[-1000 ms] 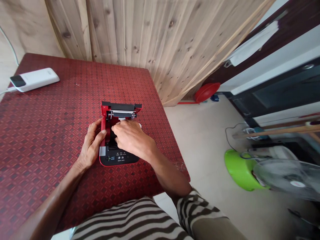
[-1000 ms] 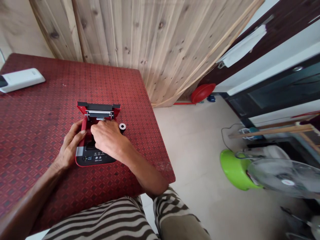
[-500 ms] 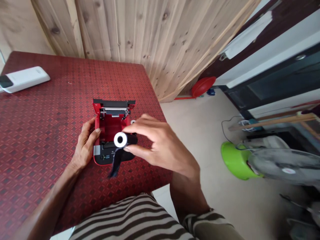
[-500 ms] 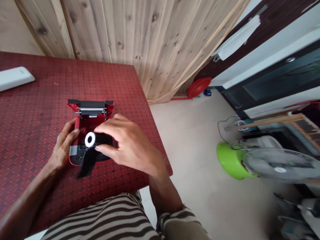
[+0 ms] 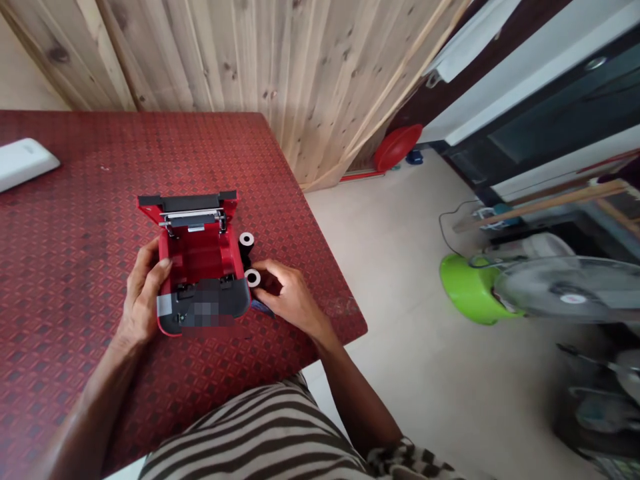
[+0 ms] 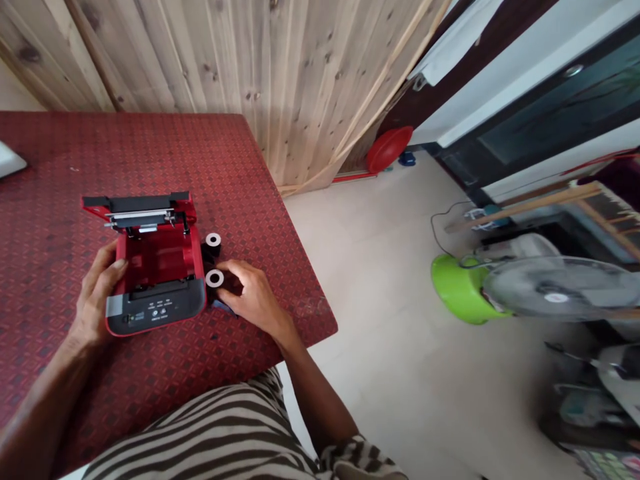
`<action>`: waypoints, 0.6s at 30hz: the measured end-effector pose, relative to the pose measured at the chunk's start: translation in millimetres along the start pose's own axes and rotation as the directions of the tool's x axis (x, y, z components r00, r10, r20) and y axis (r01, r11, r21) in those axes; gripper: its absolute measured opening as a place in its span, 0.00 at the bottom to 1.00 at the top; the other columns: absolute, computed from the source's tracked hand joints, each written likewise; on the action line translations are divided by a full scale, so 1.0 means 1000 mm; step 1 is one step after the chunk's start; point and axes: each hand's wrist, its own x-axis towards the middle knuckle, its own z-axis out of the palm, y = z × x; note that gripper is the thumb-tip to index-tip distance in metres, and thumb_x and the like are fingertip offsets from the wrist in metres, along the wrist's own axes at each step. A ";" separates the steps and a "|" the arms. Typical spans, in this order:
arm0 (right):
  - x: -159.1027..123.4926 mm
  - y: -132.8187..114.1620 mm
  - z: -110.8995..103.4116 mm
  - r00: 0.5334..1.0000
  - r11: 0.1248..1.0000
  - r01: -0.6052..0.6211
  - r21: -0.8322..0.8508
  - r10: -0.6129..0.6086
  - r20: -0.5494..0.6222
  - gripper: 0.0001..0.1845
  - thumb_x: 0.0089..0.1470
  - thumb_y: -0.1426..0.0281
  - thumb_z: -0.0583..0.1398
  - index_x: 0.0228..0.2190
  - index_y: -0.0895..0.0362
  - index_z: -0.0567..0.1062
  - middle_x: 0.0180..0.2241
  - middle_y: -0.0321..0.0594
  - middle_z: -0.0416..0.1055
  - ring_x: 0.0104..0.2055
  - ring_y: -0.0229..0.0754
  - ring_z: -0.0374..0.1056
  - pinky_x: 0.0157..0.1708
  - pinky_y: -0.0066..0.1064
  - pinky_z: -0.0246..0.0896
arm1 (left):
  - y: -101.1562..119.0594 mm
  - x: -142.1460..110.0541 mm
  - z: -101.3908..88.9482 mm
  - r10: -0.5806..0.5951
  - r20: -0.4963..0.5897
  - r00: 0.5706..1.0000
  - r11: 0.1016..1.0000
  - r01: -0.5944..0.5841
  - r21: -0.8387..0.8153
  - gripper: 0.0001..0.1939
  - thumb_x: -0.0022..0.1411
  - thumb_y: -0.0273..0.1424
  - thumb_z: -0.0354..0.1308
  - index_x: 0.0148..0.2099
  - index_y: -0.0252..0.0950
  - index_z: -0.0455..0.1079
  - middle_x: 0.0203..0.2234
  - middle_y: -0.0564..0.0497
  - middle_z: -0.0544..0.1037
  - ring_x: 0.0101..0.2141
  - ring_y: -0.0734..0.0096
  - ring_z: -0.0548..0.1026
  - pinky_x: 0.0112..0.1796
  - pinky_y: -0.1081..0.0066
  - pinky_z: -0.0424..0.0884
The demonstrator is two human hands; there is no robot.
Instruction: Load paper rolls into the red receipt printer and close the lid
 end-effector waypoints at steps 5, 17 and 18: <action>-0.001 0.008 -0.007 0.996 1.000 -0.014 0.018 0.012 0.093 0.20 0.54 0.76 0.64 0.49 0.56 0.78 0.50 0.44 0.81 0.51 0.44 0.77 0.55 0.41 0.71 | 0.003 0.000 0.001 -0.061 -0.009 0.998 0.998 0.061 -0.003 0.27 0.65 0.48 0.56 0.60 0.39 0.71 0.51 0.49 0.80 0.50 0.54 0.74 0.52 0.59 0.70; 0.054 0.021 -0.025 0.999 0.999 -0.003 0.042 0.005 -0.040 0.23 0.58 0.73 0.66 0.55 0.57 0.76 0.58 0.49 0.77 0.59 0.46 0.74 0.63 0.46 0.65 | 0.003 0.000 0.004 -0.070 -0.030 0.997 0.997 0.071 0.021 0.27 0.65 0.49 0.56 0.59 0.40 0.71 0.49 0.48 0.81 0.49 0.54 0.74 0.50 0.59 0.72; 0.061 0.023 -0.021 1.000 0.998 0.014 0.057 -0.014 -0.008 0.23 0.58 0.73 0.66 0.55 0.56 0.76 0.58 0.47 0.77 0.59 0.45 0.74 0.62 0.45 0.66 | 0.003 0.000 0.004 -0.071 -0.032 0.997 0.997 0.071 0.021 0.27 0.65 0.50 0.56 0.59 0.40 0.72 0.47 0.49 0.81 0.48 0.55 0.74 0.48 0.60 0.73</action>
